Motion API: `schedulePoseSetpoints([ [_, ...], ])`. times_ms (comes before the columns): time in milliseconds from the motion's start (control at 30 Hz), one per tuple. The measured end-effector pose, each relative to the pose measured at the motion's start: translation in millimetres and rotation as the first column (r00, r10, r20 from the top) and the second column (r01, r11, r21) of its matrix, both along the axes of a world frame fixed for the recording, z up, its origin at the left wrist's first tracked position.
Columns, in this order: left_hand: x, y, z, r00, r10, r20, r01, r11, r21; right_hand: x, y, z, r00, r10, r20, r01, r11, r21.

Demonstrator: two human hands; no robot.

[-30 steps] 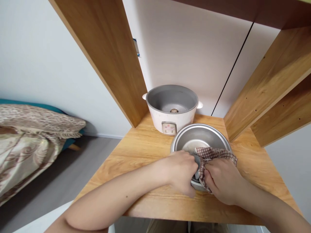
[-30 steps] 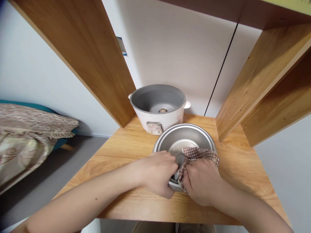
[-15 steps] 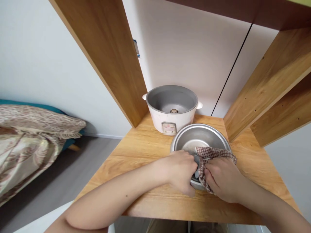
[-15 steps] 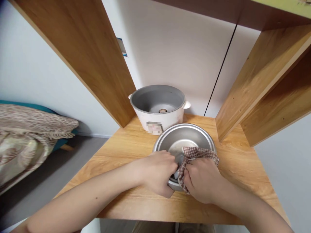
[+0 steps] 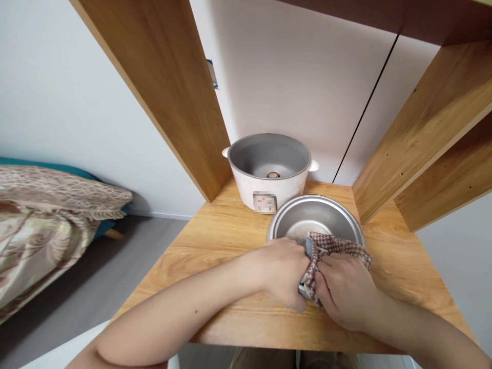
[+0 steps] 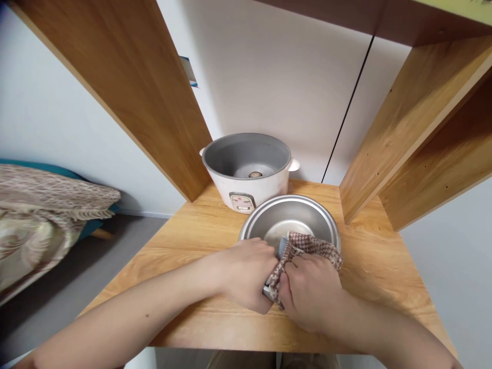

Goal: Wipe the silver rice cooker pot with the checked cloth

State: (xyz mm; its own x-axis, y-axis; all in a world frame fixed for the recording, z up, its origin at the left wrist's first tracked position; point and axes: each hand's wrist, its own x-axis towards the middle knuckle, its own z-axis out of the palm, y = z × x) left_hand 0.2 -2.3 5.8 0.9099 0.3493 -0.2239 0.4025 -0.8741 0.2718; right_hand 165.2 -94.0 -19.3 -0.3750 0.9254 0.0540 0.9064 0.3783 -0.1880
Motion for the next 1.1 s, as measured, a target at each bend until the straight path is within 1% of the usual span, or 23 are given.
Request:
schedulePoseSetpoints([
  [133, 0.1, -0.1, 0.7, 0.998, 0.001, -0.059, 0.001, 0.999, 0.034, 11.1, 5.2, 12.2, 0.999, 0.052, 0.013, -0.051, 0.998, -0.037],
  [233, 0.3, -0.2, 0.2, 0.998, -0.010, -0.063, 0.013, 0.999, 0.051, 14.9, 6.4, 16.7, 0.998, 0.062, 0.019, -0.061, 0.997, -0.045],
  [300, 0.3, -0.2, -0.6, 0.999, -0.008, -0.053, 0.011, 0.999, 0.049, 13.2, 5.4, 14.8, 0.999, 0.051, 0.018, -0.050, 0.998, -0.039],
  [467, 0.0, -0.6, -1.4, 1.000, -0.003, 0.005, 0.003, 1.000, 0.010, 0.3, -1.5, -0.8, 1.000, -0.023, -0.006, 0.023, 1.000, 0.012],
  [567, -0.5, -0.9, -1.3, 0.999, -0.003, 0.034, 0.003, 1.000, -0.001, -4.0, -4.3, -5.8, 0.999, -0.037, -0.018, 0.038, 0.999, 0.033],
  [633, -0.8, -0.8, -1.6, 1.000, -0.007, 0.029, 0.007, 1.000, 0.008, -3.1, -3.7, -4.1, 1.000, -0.020, -0.019, 0.020, 0.999, 0.029],
  [800, -0.8, -0.2, -2.7, 1.000, 0.000, -0.025, 0.001, 0.999, 0.040, 7.2, 2.9, 9.0, 0.999, 0.035, -0.006, -0.035, 0.999, -0.006],
  [900, -0.4, -0.1, -2.7, 0.999, -0.001, -0.044, 0.004, 0.999, 0.050, 11.6, 4.9, 13.2, 0.999, 0.048, 0.000, -0.048, 0.999, -0.024],
  [1000, -0.1, -0.3, -2.7, 0.999, -0.002, -0.035, 0.003, 0.999, 0.049, 10.1, 3.2, 10.2, 0.999, 0.044, -0.005, -0.044, 0.999, -0.019],
  [1100, -0.1, -0.9, -2.9, 1.000, -0.001, -0.005, 0.001, 1.000, 0.030, 3.7, -0.6, 1.9, 1.000, 0.012, -0.022, -0.012, 1.000, 0.013],
])
